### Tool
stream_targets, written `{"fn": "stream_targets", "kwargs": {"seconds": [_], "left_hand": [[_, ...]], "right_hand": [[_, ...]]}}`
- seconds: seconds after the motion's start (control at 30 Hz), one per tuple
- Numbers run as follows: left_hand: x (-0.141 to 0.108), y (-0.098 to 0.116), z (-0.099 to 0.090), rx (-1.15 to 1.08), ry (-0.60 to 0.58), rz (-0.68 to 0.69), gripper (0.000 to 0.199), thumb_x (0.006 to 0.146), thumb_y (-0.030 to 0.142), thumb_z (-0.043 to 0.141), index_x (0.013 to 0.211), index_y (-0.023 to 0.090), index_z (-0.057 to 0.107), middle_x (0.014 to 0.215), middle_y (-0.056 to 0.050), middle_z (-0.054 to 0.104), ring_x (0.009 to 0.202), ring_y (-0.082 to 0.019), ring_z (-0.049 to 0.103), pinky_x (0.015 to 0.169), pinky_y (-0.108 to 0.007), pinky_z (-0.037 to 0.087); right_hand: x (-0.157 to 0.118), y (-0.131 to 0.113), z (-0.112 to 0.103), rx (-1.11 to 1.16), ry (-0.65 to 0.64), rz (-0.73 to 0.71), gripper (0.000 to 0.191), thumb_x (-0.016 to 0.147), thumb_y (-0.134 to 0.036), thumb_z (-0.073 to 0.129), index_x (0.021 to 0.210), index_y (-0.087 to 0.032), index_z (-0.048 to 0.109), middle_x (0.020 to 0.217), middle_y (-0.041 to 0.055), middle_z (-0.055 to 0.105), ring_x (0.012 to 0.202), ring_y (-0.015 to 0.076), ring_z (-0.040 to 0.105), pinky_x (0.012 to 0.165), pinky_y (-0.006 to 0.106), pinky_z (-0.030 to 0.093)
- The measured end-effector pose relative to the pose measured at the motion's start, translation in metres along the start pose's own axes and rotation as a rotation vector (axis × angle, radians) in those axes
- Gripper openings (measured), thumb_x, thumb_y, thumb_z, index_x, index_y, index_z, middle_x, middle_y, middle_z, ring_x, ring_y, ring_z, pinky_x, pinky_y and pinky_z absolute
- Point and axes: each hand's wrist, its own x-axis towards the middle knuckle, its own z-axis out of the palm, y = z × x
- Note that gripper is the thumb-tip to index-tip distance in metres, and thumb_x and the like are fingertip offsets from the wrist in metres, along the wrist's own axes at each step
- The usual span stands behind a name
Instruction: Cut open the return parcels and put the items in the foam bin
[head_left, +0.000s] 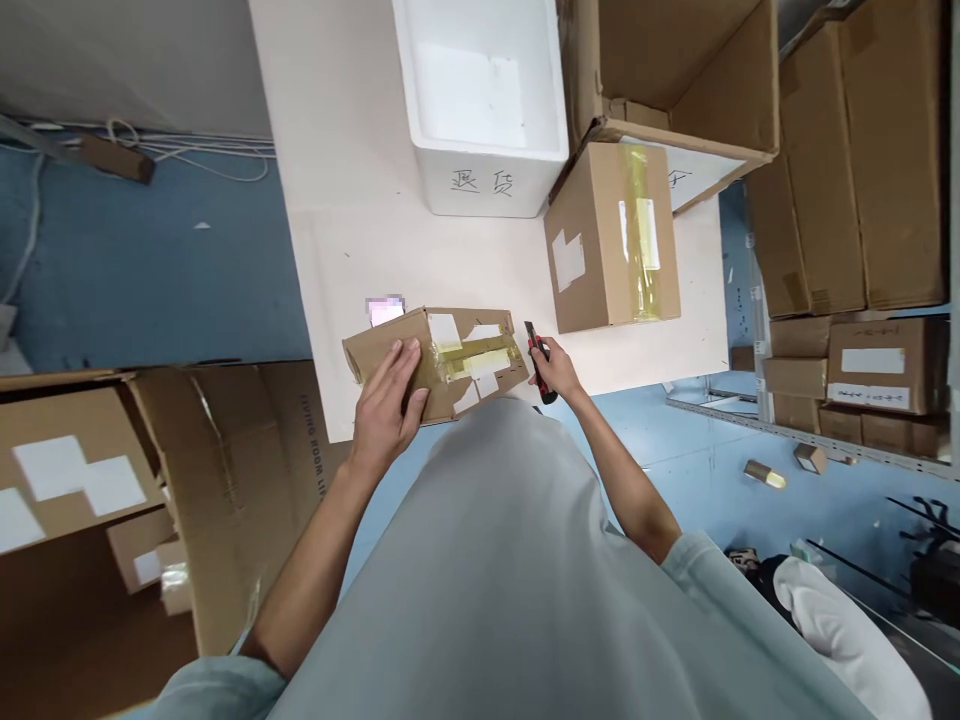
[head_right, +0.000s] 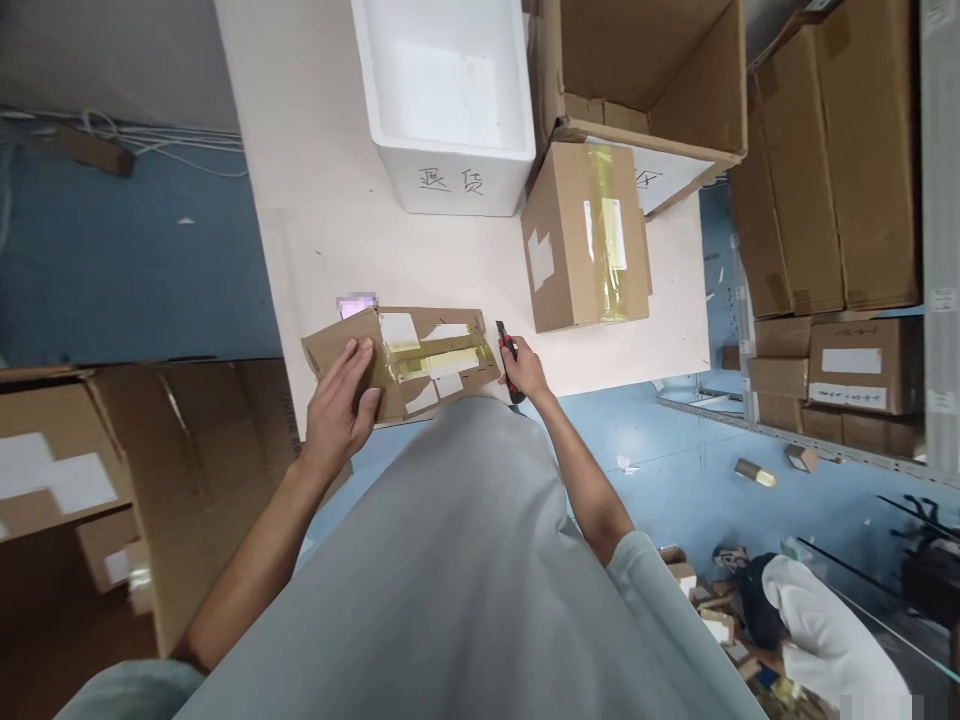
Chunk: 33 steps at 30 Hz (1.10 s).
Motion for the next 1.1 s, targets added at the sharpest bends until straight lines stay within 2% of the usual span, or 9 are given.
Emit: {"fn": "stream_targets", "kwargs": {"seconds": [0.13,0.23,0.37,0.47,0.7,0.8,0.9,1.0,1.1], "left_hand": [[-0.011,0.018,-0.008,0.053,0.111,-0.143,0.067,0.109,0.057,0.058,0.169,0.031,0.049,0.161,-0.009,0.064,0.151,-0.034,0.058,0.129,-0.055,0.048],[-0.012,0.036,-0.010,0.056,0.157,-0.261,0.069,0.103,0.058,0.069,0.165,0.032,0.055,0.157,-0.008,0.068,0.143,-0.035,0.065,0.125,-0.055,0.052],[-0.011,0.048,0.001,-0.085,0.199,-0.376,0.059,0.104,0.056,0.069,0.157,0.030,0.065,0.156,-0.006,0.069,0.140,-0.033,0.069,0.120,-0.052,0.059],[-0.009,0.044,0.023,-0.229,0.184,-0.468,0.061,0.102,0.060,0.068,0.154,0.027,0.067,0.152,-0.007,0.072,0.138,-0.033,0.070,0.115,-0.051,0.063],[0.000,0.021,0.077,-0.477,0.099,-0.551,0.083,0.098,0.064,0.073,0.168,0.027,0.049,0.163,-0.014,0.062,0.153,-0.035,0.059,0.118,-0.051,0.060],[0.001,0.010,0.085,-0.489,0.084,-0.576,0.070,0.097,0.064,0.073,0.154,0.025,0.063,0.162,-0.015,0.063,0.150,-0.035,0.061,0.117,-0.050,0.060],[0.005,0.000,0.087,-0.512,0.081,-0.579,0.059,0.097,0.064,0.072,0.138,0.022,0.074,0.159,-0.015,0.065,0.151,-0.034,0.060,0.122,-0.049,0.055],[0.010,-0.009,0.089,-0.565,0.079,-0.574,0.060,0.095,0.063,0.072,0.137,0.020,0.074,0.155,-0.016,0.068,0.156,-0.033,0.055,0.128,-0.050,0.049],[0.014,-0.016,0.090,-0.625,0.084,-0.570,0.062,0.093,0.063,0.075,0.136,0.018,0.074,0.154,-0.017,0.069,0.156,-0.035,0.055,0.130,-0.052,0.046]], "right_hand": [[0.002,0.004,0.029,0.127,-0.046,0.031,0.043,0.114,-0.039,0.043,0.149,-0.015,0.053,0.066,-0.0050,0.071,0.062,0.0197,0.077,0.065,0.027,0.060],[-0.008,0.006,0.029,0.172,-0.025,0.038,0.047,0.114,-0.047,0.042,0.149,-0.016,0.053,0.072,-0.0035,0.073,0.061,0.0199,0.077,0.059,0.027,0.058],[-0.031,0.011,0.005,0.121,0.051,0.028,0.051,0.112,-0.050,0.043,0.149,-0.018,0.055,0.078,-0.0007,0.077,0.061,0.0204,0.078,0.062,0.028,0.059],[-0.049,0.015,-0.022,0.033,0.134,0.022,0.051,0.111,-0.047,0.043,0.150,-0.017,0.057,0.071,-0.0010,0.075,0.062,0.0226,0.078,0.070,0.030,0.060],[-0.056,0.020,-0.061,-0.162,0.171,0.009,0.049,0.112,-0.041,0.040,0.151,-0.016,0.056,0.085,0.0051,0.081,0.065,0.0242,0.077,0.077,0.033,0.058],[-0.061,0.002,-0.061,-0.404,0.220,-0.009,0.050,0.114,-0.036,0.036,0.156,-0.016,0.053,0.105,0.0131,0.083,0.086,0.0292,0.079,0.083,0.036,0.056],[-0.074,-0.034,-0.055,-0.637,0.234,-0.110,0.051,0.117,-0.034,0.030,0.162,-0.021,0.050,0.133,0.0155,0.078,0.103,0.0305,0.076,0.085,0.034,0.053],[-0.082,-0.074,-0.042,-0.783,0.020,-0.288,0.049,0.121,-0.041,0.028,0.162,-0.032,0.053,0.135,0.0093,0.078,0.107,0.0263,0.075,0.083,0.029,0.050],[-0.073,-0.103,-0.023,-0.945,-0.173,-0.404,0.050,0.122,-0.048,0.028,0.163,-0.034,0.053,0.127,0.0103,0.080,0.107,0.0264,0.075,0.084,0.029,0.048]]}}
